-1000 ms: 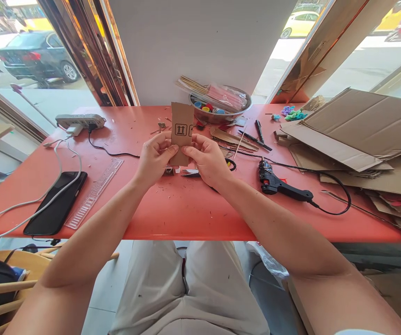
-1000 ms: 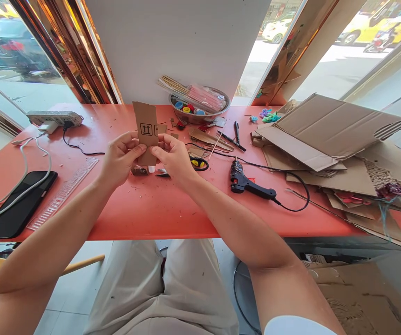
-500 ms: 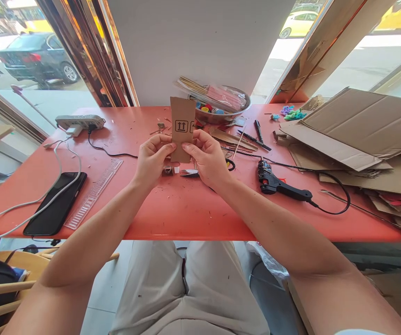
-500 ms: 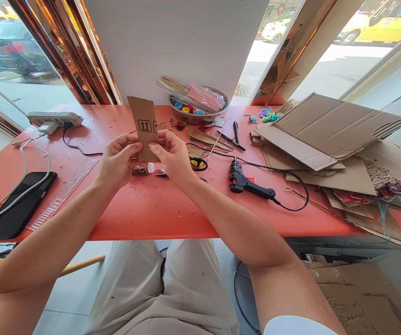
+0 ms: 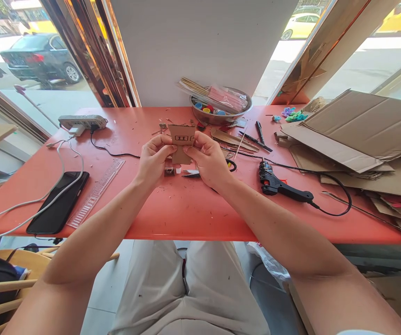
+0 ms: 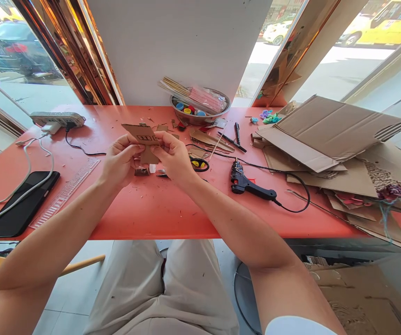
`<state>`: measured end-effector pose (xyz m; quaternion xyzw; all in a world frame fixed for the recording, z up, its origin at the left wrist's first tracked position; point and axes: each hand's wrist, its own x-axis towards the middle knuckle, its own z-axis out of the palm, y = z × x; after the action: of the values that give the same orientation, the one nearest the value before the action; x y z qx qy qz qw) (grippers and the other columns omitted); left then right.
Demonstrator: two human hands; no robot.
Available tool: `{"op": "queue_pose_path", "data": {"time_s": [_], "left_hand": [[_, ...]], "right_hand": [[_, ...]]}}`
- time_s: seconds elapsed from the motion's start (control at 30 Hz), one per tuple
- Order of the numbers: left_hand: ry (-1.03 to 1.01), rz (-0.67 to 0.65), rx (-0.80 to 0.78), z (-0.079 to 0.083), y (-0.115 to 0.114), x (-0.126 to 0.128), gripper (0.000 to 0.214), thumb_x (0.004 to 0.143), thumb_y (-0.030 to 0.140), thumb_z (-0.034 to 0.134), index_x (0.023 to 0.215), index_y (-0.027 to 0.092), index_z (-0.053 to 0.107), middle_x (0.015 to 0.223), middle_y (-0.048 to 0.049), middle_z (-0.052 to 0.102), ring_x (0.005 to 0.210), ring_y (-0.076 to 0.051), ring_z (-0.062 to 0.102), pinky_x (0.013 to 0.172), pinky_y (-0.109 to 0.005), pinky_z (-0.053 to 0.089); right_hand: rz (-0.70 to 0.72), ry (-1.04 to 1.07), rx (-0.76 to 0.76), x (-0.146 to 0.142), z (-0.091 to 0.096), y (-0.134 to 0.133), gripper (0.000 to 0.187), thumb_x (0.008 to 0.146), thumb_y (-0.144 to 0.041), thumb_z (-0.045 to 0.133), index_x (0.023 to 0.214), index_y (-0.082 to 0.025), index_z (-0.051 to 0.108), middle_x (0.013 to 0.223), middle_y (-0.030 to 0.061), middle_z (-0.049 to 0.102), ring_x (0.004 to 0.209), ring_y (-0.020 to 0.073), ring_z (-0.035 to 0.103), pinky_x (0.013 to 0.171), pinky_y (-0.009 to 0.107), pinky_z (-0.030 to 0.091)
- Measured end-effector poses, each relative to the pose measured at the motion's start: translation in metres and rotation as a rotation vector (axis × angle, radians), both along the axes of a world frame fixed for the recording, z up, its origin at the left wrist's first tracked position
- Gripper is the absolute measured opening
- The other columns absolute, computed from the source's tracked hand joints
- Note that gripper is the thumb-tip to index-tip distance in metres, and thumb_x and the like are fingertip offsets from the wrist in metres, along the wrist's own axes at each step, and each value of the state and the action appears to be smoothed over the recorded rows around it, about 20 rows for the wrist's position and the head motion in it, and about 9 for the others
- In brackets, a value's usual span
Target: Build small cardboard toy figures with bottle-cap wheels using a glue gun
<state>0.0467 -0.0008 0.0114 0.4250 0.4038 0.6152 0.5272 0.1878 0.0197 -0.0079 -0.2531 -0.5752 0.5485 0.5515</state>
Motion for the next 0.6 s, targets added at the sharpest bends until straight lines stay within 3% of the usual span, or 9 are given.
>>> {"op": "queue_pose_path", "data": {"time_s": [0.2,0.33,0.43,0.6], "left_hand": [[0.032,-0.043,0.007,-0.001,-0.001,-0.003,0.019,0.061,0.023,0.081,0.072,0.02,0.066,0.07,0.0032,0.068,0.058,-0.011,0.064,0.048,-0.021,0.059],[0.039,-0.16,-0.053,0.002,-0.004,-0.004,0.023,0.075,0.029,0.086,0.083,0.019,0.068,0.078,0.0015,0.073,0.072,-0.014,0.074,0.074,-0.03,0.07],[0.041,-0.257,-0.068,0.004,-0.006,-0.005,0.036,0.082,0.048,0.089,0.086,0.018,0.069,0.081,-0.0022,0.076,0.089,-0.022,0.082,0.091,-0.042,0.071],[0.105,-0.391,0.012,0.006,-0.006,-0.006,0.063,0.065,0.076,0.094,0.078,0.018,0.072,0.082,-0.007,0.079,0.104,-0.031,0.082,0.093,-0.042,0.07]], "right_hand": [[0.02,0.067,-0.108,0.002,0.007,-0.003,0.018,0.069,-0.027,0.078,0.084,-0.025,0.07,0.084,-0.0025,0.07,0.091,0.0183,0.067,0.087,0.033,0.059],[0.013,0.09,-0.106,0.006,0.014,-0.002,0.016,0.064,-0.029,0.082,0.076,-0.025,0.071,0.081,-0.0023,0.069,0.084,0.0159,0.065,0.082,0.03,0.058],[0.0,0.084,-0.103,0.011,0.019,-0.002,0.019,0.06,-0.028,0.084,0.073,-0.024,0.071,0.082,-0.0022,0.07,0.081,0.0147,0.065,0.075,0.028,0.057],[0.035,-0.003,-0.096,0.015,0.021,-0.002,0.018,0.062,-0.031,0.083,0.075,-0.023,0.073,0.083,-0.0014,0.073,0.072,0.0141,0.063,0.059,0.025,0.051]]}}
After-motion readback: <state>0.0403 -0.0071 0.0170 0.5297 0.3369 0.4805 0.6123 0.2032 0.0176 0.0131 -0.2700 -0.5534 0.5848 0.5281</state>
